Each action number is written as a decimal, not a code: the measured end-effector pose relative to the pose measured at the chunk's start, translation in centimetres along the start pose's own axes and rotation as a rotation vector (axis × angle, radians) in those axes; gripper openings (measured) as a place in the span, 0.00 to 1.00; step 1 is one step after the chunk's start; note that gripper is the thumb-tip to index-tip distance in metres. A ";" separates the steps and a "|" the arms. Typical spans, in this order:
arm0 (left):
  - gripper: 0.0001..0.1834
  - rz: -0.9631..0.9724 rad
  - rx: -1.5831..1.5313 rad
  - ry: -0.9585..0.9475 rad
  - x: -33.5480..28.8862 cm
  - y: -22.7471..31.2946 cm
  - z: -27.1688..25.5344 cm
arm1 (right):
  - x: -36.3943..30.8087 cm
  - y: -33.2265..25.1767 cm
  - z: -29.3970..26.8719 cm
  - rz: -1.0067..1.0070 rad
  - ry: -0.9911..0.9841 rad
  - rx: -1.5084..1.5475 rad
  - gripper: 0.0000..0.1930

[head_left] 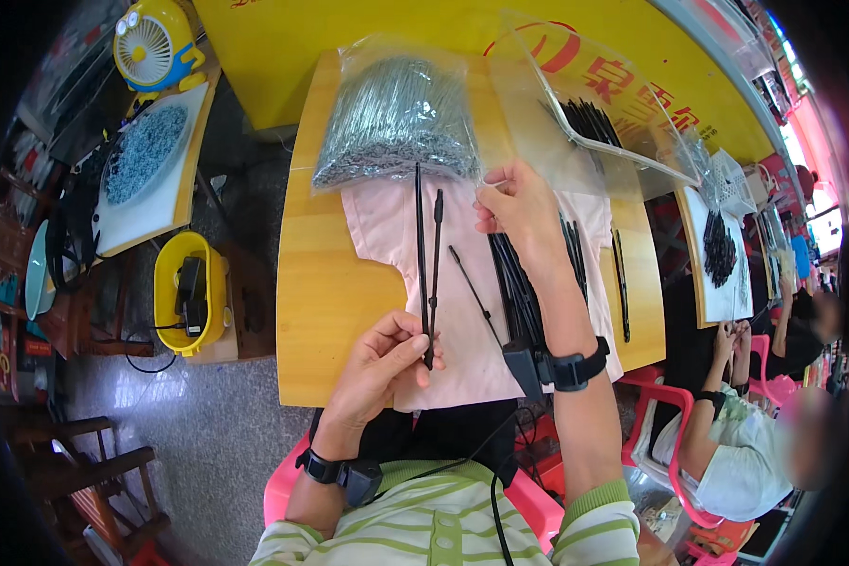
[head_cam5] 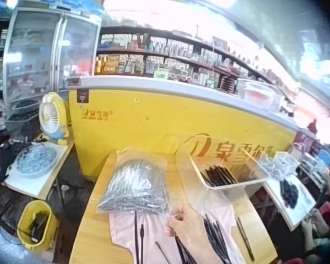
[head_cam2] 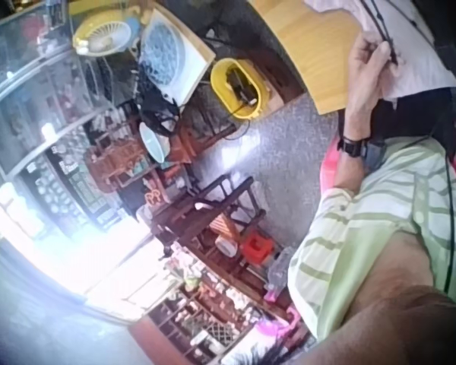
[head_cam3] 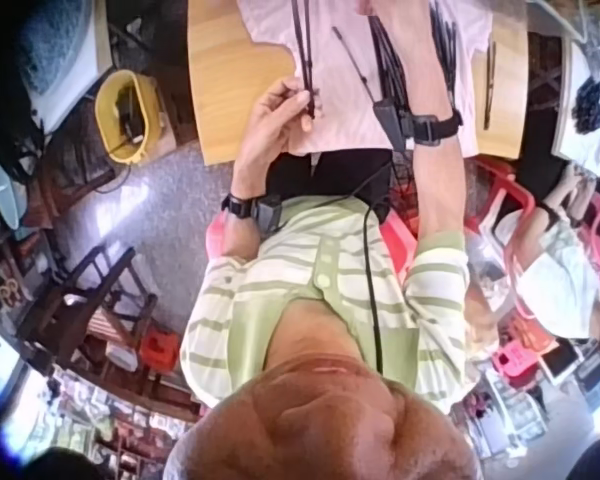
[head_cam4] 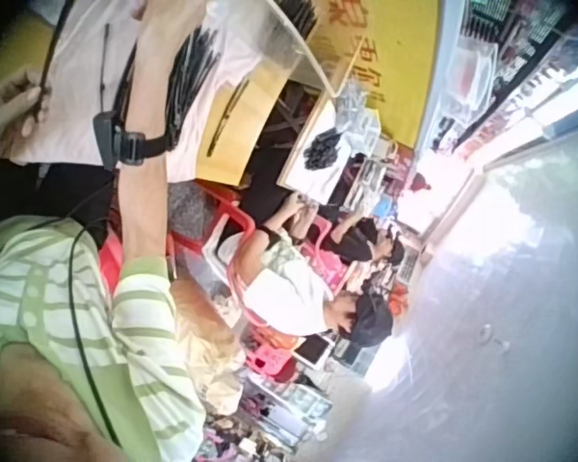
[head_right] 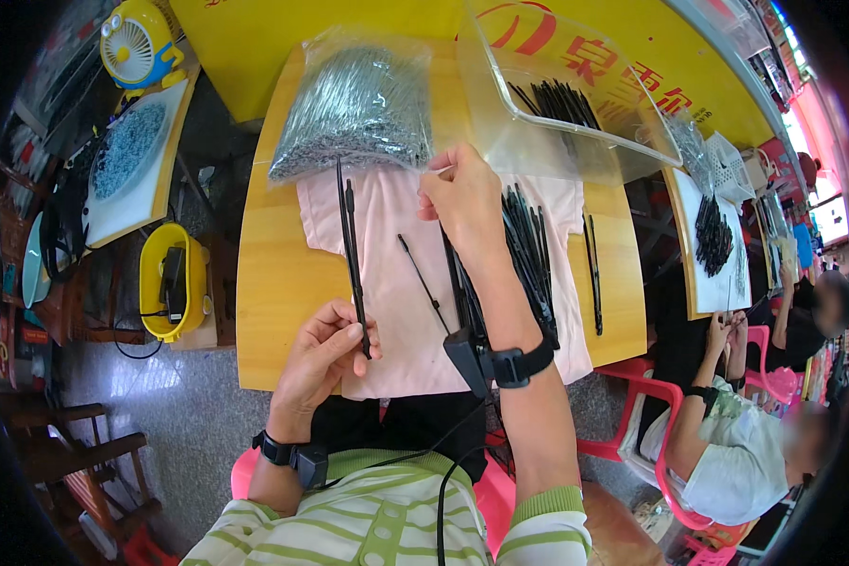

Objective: Thread white wire through holes in thin black rods to assemble components.

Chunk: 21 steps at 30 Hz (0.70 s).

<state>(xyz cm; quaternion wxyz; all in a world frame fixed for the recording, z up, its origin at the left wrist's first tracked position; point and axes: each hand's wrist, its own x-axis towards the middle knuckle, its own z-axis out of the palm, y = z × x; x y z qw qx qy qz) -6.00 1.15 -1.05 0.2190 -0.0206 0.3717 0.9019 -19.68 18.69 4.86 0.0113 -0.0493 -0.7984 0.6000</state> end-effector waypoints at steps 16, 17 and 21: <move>0.05 -0.013 0.003 0.011 -0.2 0.1 0.0 | -1.0 1.1 -1.7 0.232 -0.181 0.022 0.08; 0.05 -0.012 -0.003 0.011 -0.2 0.1 0.1 | -1.1 1.1 -1.8 0.235 -0.161 -0.002 0.08; 0.05 -0.007 -0.007 0.021 -0.3 0.1 0.1 | -2.0 0.6 -1.9 0.227 -0.154 -0.125 0.09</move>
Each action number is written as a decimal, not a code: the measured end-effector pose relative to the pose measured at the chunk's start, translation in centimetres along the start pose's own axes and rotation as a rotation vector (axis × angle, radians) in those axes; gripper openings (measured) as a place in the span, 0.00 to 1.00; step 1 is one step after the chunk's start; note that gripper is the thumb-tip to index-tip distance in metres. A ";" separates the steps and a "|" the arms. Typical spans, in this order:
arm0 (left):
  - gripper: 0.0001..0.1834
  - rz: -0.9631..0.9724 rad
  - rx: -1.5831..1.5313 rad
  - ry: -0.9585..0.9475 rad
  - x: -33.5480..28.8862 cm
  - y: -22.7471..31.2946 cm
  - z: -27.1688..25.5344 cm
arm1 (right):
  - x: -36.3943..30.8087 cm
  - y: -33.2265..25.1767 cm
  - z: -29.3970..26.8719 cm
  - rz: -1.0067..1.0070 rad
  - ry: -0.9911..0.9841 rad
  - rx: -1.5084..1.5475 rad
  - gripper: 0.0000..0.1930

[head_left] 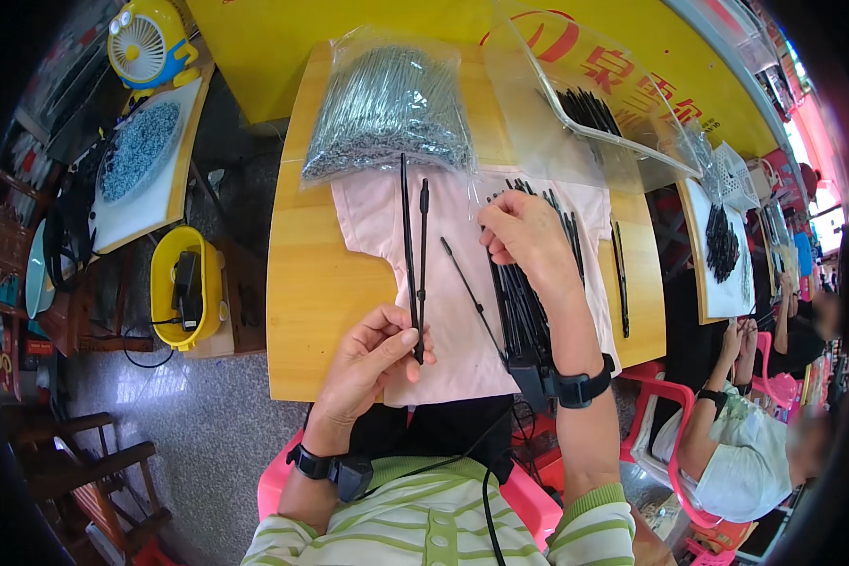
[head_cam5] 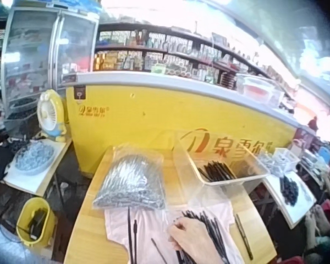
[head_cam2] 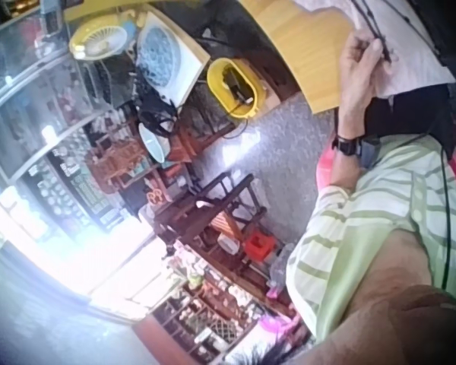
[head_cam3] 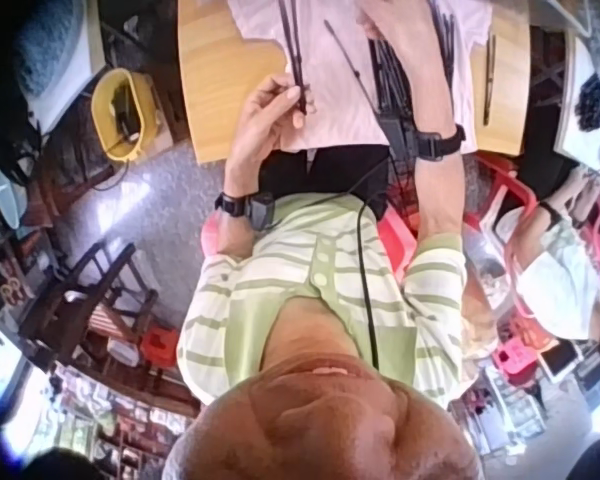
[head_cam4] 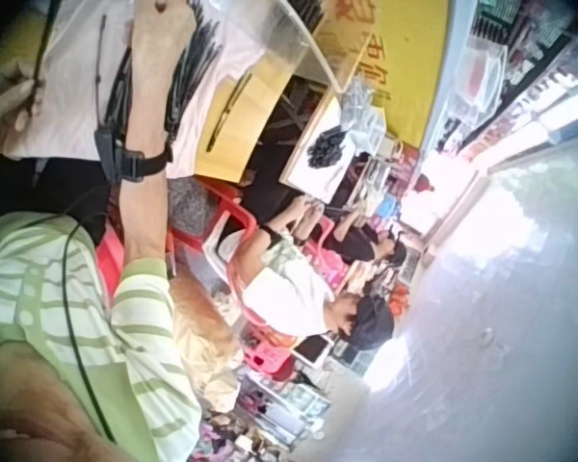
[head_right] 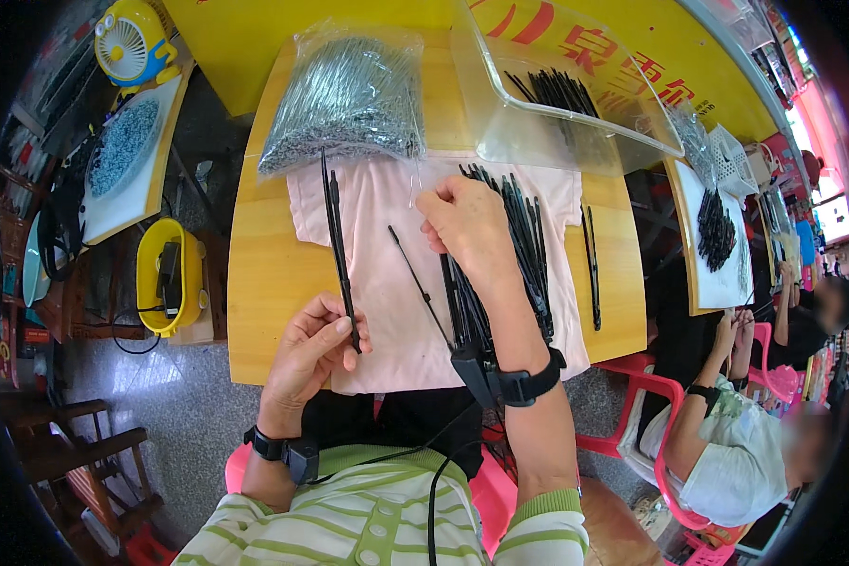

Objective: Thread white wire through holes in thin black rods to assemble components.

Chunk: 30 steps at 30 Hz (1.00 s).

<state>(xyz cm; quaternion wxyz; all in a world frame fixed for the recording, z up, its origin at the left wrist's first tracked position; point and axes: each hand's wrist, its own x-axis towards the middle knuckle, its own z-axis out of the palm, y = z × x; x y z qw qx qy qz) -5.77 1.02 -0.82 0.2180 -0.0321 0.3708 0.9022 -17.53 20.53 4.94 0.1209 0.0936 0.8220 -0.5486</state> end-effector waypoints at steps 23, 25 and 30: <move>0.03 0.005 0.048 0.002 0.3 -0.2 0.2 | -0.9 -0.1 -0.8 -0.052 0.018 -0.054 0.08; 0.03 -0.003 0.056 -0.004 0.2 -0.2 0.2 | -2.2 0.0 -1.0 -0.055 0.015 -0.033 0.10; 0.02 -0.009 0.078 0.003 0.3 -0.3 0.1 | -6.1 0.2 -1.7 0.006 -0.016 0.053 0.09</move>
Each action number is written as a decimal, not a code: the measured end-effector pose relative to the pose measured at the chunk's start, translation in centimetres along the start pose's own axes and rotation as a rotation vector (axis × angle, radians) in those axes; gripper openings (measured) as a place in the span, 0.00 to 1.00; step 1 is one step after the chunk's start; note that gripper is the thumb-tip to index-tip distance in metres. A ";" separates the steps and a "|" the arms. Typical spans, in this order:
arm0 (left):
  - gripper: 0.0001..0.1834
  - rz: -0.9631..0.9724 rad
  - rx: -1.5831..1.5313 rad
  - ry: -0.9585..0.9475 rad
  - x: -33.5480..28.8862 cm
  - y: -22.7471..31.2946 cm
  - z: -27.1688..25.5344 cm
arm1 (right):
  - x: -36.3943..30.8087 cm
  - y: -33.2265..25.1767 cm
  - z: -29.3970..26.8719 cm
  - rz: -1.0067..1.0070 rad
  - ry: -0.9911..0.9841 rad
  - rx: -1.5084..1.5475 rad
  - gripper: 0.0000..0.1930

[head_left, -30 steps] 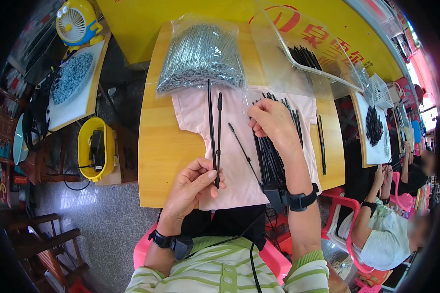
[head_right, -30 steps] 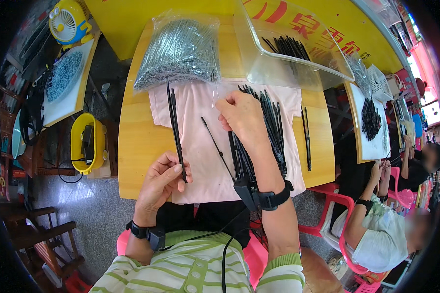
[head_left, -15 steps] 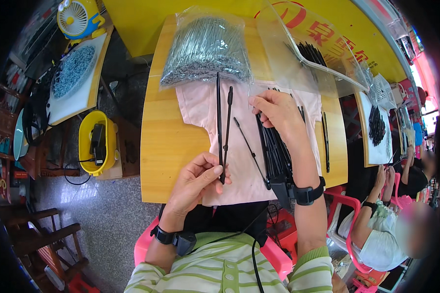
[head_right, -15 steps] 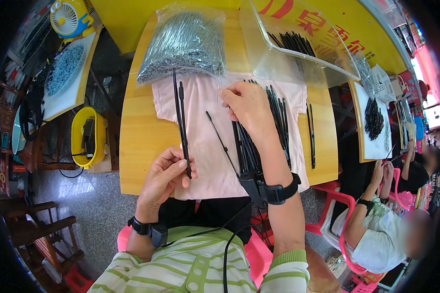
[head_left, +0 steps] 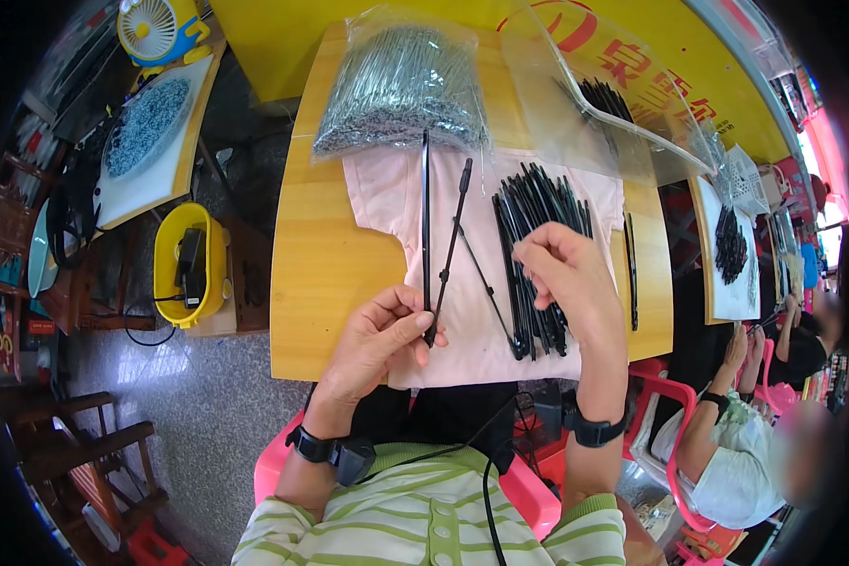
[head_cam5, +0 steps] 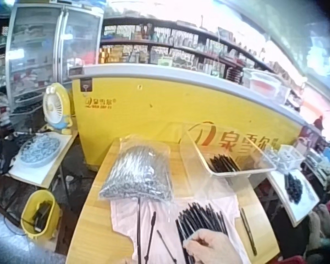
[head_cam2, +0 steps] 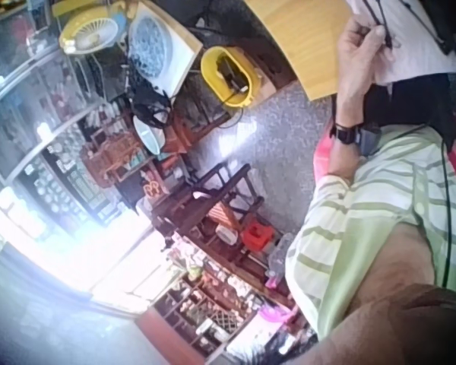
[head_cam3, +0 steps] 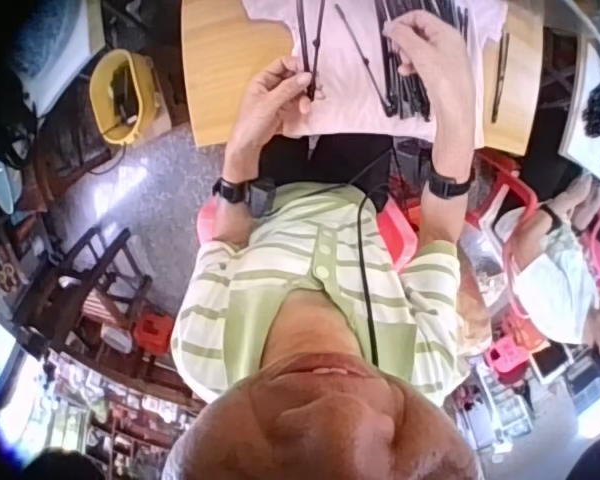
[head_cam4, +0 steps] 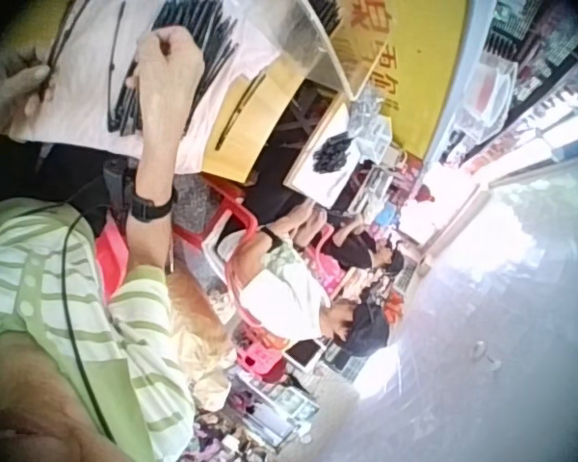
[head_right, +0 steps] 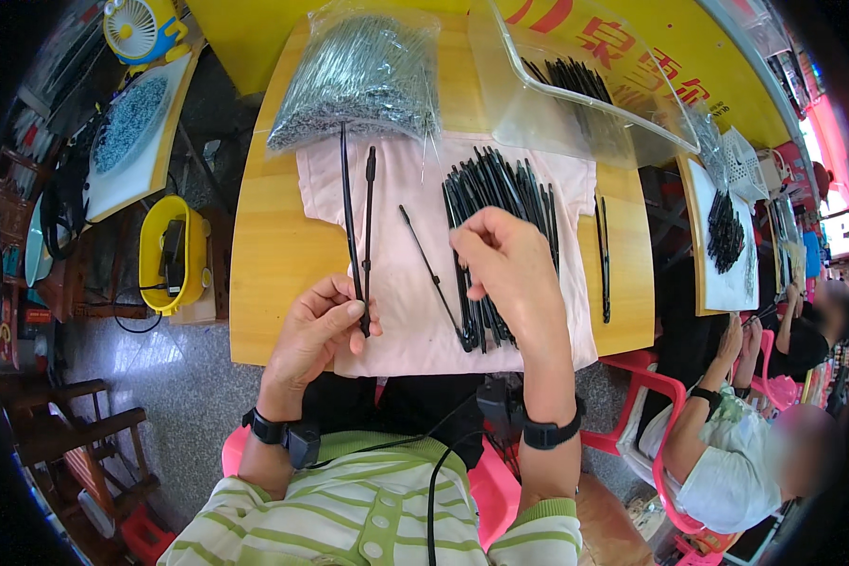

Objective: Thread white wire through holes in thin black rods to assemble components.

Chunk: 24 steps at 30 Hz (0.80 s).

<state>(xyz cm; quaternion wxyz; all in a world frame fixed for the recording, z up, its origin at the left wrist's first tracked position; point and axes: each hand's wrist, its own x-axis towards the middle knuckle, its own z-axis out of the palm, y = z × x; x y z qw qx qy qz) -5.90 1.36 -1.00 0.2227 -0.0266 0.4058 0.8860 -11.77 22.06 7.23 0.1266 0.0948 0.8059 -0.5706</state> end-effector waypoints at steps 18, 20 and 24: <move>0.13 0.070 0.121 0.170 -0.7 0.0 2.4 | -6.2 4.0 3.1 -0.119 -0.063 0.496 0.05; 0.12 0.108 0.100 0.176 -0.6 -0.2 2.6 | -6.1 4.4 3.7 -0.133 -0.063 0.532 0.04; 0.09 0.165 0.061 0.156 -0.8 -1.1 2.1 | -5.7 5.2 4.8 -0.188 -0.065 0.552 0.04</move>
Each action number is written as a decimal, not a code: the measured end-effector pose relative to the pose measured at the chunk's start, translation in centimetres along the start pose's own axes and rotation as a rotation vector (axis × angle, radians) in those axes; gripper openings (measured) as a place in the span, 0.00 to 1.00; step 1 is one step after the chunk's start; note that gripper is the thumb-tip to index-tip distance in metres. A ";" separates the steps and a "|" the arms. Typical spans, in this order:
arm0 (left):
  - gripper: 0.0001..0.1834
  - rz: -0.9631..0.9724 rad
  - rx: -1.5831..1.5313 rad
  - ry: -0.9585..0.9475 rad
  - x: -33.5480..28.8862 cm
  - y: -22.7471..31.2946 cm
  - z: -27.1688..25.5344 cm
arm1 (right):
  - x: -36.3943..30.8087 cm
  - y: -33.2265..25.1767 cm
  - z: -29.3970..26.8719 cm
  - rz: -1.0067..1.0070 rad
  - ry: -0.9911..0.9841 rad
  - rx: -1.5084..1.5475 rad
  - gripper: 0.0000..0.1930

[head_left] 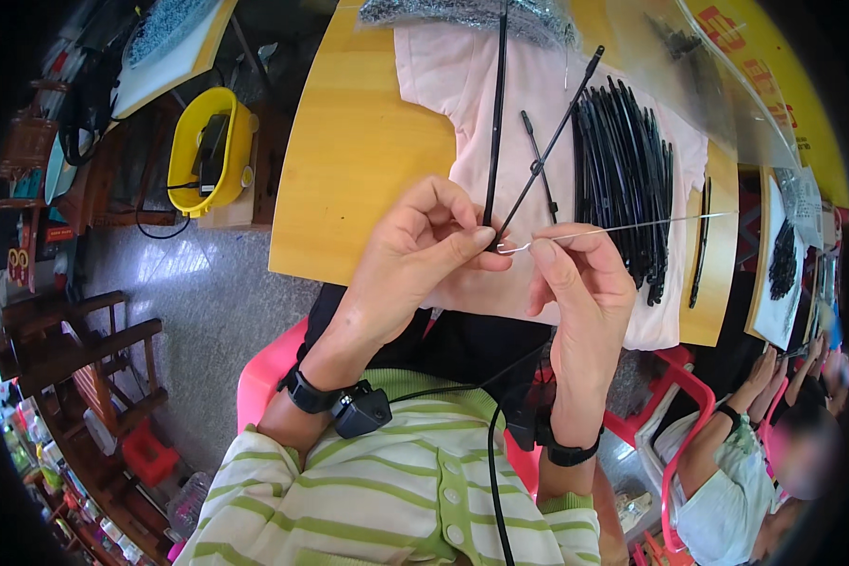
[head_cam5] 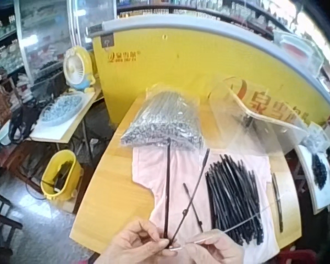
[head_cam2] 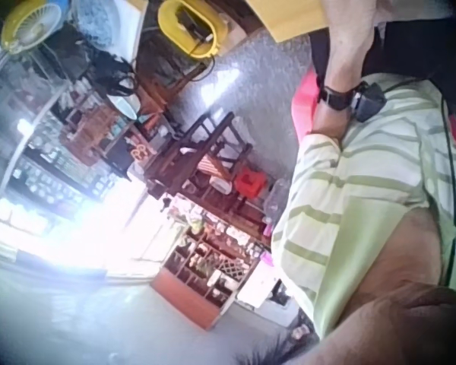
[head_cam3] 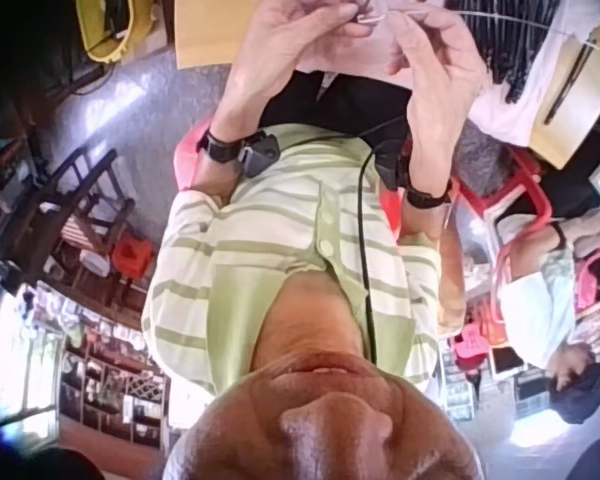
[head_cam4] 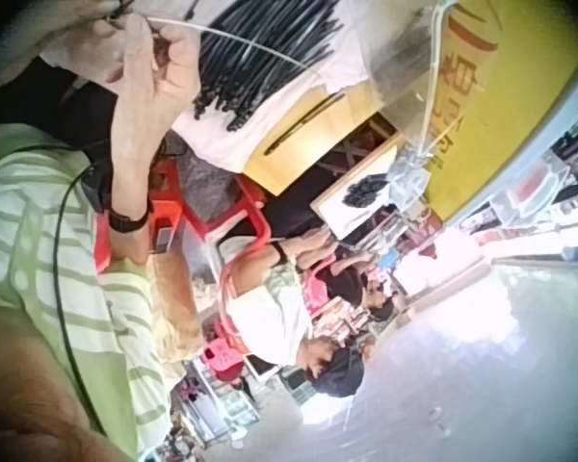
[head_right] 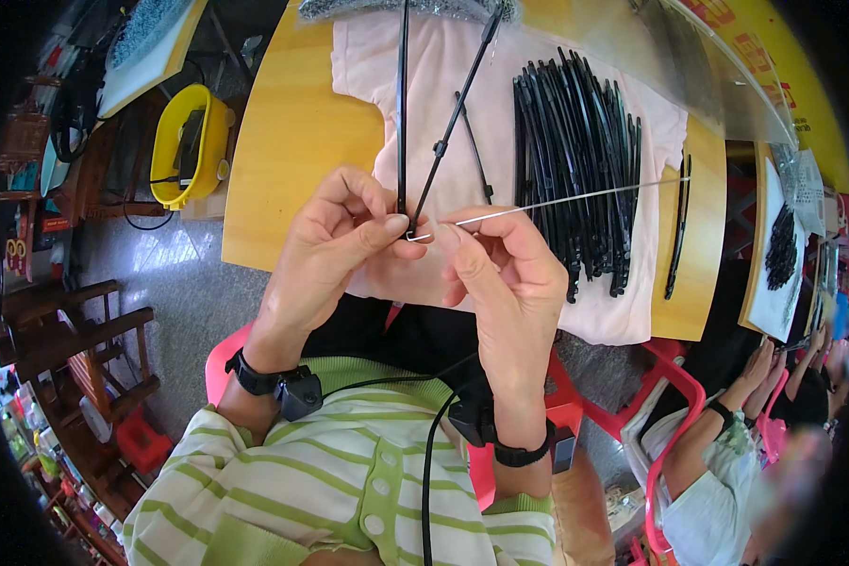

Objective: Thread white wire through holes in thin black rods to assemble components.

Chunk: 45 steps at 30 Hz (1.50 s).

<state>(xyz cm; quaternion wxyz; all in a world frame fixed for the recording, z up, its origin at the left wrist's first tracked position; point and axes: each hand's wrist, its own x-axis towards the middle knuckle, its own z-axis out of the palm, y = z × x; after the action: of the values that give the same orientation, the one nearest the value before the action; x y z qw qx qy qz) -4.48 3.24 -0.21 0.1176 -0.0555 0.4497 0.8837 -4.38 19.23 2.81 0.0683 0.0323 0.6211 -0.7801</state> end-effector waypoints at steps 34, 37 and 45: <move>0.13 -0.017 0.028 0.112 -0.2 1.0 0.3 | 0.2 1.6 2.2 -0.291 0.060 -0.515 0.05; 0.14 -0.036 0.009 0.110 -0.2 0.9 -0.1 | 0.3 2.0 2.4 -0.417 0.087 -0.606 0.06; 0.14 0.038 0.084 0.123 -0.6 0.3 0.0 | 0.4 2.2 2.6 -0.508 0.086 -0.694 0.09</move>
<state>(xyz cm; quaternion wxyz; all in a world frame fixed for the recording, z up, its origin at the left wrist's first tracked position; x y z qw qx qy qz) -3.99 2.93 0.15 0.0751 -0.0961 0.4936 0.8611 -4.33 16.15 1.20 -0.1453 -0.1139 0.8370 -0.5151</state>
